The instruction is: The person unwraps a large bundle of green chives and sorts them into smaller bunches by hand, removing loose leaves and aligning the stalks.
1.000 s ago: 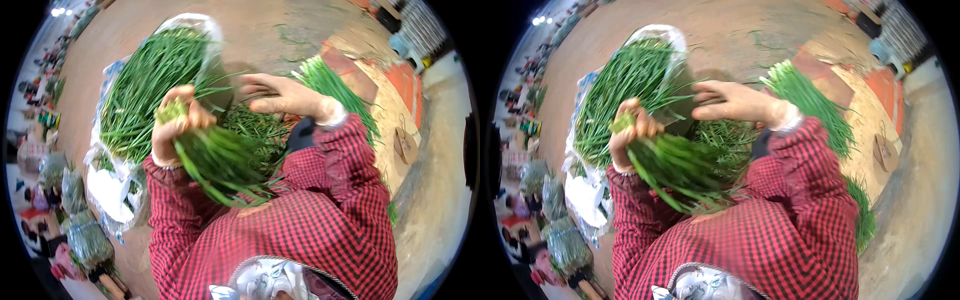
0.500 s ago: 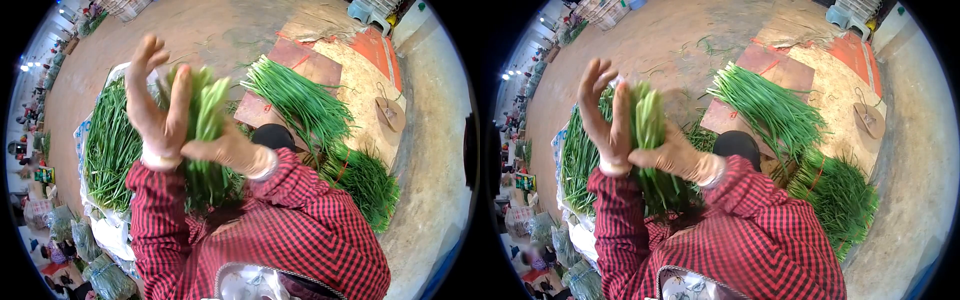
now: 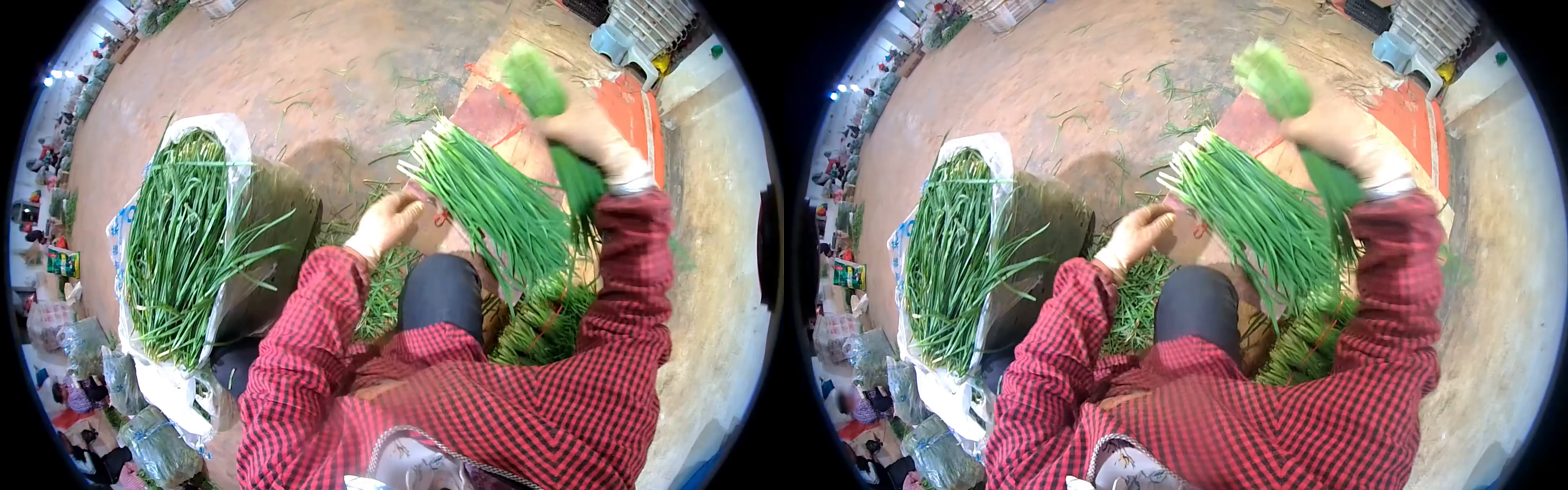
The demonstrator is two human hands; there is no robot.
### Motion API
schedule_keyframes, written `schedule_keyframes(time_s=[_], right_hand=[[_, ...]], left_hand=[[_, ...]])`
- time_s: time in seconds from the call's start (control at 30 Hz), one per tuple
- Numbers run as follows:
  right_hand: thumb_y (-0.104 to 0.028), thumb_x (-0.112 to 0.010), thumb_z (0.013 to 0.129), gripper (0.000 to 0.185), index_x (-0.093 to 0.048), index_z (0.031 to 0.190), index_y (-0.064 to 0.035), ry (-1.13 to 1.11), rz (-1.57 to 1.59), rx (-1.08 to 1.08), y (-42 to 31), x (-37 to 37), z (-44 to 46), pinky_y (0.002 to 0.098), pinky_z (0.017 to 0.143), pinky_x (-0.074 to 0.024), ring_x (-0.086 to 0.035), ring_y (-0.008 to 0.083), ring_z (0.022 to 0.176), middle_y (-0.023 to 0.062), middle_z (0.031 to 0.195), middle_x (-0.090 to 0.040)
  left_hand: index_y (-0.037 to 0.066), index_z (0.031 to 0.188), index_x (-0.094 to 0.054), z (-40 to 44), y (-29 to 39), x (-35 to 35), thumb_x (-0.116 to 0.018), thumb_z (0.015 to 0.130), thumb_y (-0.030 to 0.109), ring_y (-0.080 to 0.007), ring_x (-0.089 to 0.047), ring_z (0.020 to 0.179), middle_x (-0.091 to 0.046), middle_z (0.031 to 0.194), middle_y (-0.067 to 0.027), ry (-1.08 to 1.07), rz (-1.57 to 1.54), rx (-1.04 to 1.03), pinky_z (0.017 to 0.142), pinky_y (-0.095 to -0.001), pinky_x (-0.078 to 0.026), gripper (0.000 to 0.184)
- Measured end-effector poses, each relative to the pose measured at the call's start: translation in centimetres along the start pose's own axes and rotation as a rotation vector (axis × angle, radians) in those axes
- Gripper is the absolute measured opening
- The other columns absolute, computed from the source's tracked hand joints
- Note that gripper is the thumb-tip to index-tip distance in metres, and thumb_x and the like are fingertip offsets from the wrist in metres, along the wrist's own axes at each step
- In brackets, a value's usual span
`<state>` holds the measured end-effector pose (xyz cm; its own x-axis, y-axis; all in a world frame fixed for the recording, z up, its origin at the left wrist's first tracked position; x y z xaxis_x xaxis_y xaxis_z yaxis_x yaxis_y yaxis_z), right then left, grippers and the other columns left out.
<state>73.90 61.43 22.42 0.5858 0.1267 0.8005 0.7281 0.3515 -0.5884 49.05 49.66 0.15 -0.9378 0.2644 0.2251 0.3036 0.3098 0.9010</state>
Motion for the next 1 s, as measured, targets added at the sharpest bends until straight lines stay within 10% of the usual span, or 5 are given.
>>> schedule_keyframes(time_s=[0.13, 0.23, 0.63, 0.83, 1.0], right_hand=[[-0.048, -0.072, 0.077, 0.103, -0.015, 0.150, -0.0028, -0.290, -0.291, -0.250, 7.0, -12.7, 3.2, 0.0412, 0.100, -0.0448, -0.058, 0.0367, 0.115, 0.0269, 0.125, -0.057], [-0.063, -0.064, 0.078, 0.106, -0.018, 0.149, 0.0015, -0.264, -0.364, -0.290, 8.7, -20.3, 2.5, 0.0443, 0.106, -0.0381, -0.048, 0.0423, 0.125, 0.0280, 0.143, -0.040], [-0.055, -0.060, 0.084, 0.080, -0.043, 0.136, 0.0029, 0.142, -0.304, 0.006, 7.0, -20.6, 2.8, 0.0456, 0.095, -0.0430, -0.056, 0.0372, 0.113, 0.0246, 0.120, -0.059], [-0.043, -0.073, 0.081, 0.094, -0.025, 0.148, 0.0005, -0.258, 0.190, -0.032, 10.5, -21.8, 4.2, 0.0369, 0.108, -0.0344, -0.046, 0.0300, 0.130, 0.0202, 0.139, -0.047], [-0.036, -0.076, 0.079, 0.095, -0.024, 0.148, 0.0032, -0.345, 0.096, -0.124, 10.4, -20.8, 5.2, 0.0379, 0.110, -0.0327, -0.042, 0.0324, 0.133, 0.0222, 0.143, -0.043]], left_hand=[[-0.005, 0.132, -0.050, 1.9, 1.1, -3.9, -0.058, 0.093, 0.038, -0.0301, -0.058, 0.118, -0.059, 0.125, -0.0238, -0.051, 0.266, -0.127, 0.100, -0.0361, -0.044, 0.059], [-0.003, 0.135, -0.046, 2.4, 3.1, -5.1, -0.061, 0.089, 0.045, -0.0388, -0.052, 0.121, -0.054, 0.127, -0.0277, -0.008, 0.450, -0.174, 0.102, -0.0419, -0.042, 0.068], [0.000, 0.122, -0.054, 2.5, 2.6, -5.1, -0.063, 0.080, 0.029, -0.0394, -0.058, 0.101, -0.060, 0.106, -0.0231, 0.056, 0.248, -0.248, 0.090, -0.0465, -0.045, 0.052], [0.005, 0.121, -0.061, -6.1, 2.8, 2.0, -0.059, 0.089, 0.026, -0.0317, -0.062, 0.106, -0.064, 0.112, -0.0191, 0.184, 0.167, -0.311, 0.094, -0.0400, -0.047, 0.038], [0.002, 0.111, -0.067, -24.1, 4.5, 15.1, -0.059, 0.091, 0.009, -0.0199, -0.067, 0.095, -0.070, 0.104, -0.0118, 0.739, 0.154, -0.342, 0.086, -0.0321, -0.052, 0.022]])
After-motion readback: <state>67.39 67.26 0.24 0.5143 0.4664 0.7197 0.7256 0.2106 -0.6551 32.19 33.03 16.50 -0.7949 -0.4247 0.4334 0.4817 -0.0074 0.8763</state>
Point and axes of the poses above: each hand's wrist, its own z-axis towards the middle knuckle, its own x-axis out of the back of the hand, y = z × x, the point moved 9 cm from there along z, towards the middle knuckle
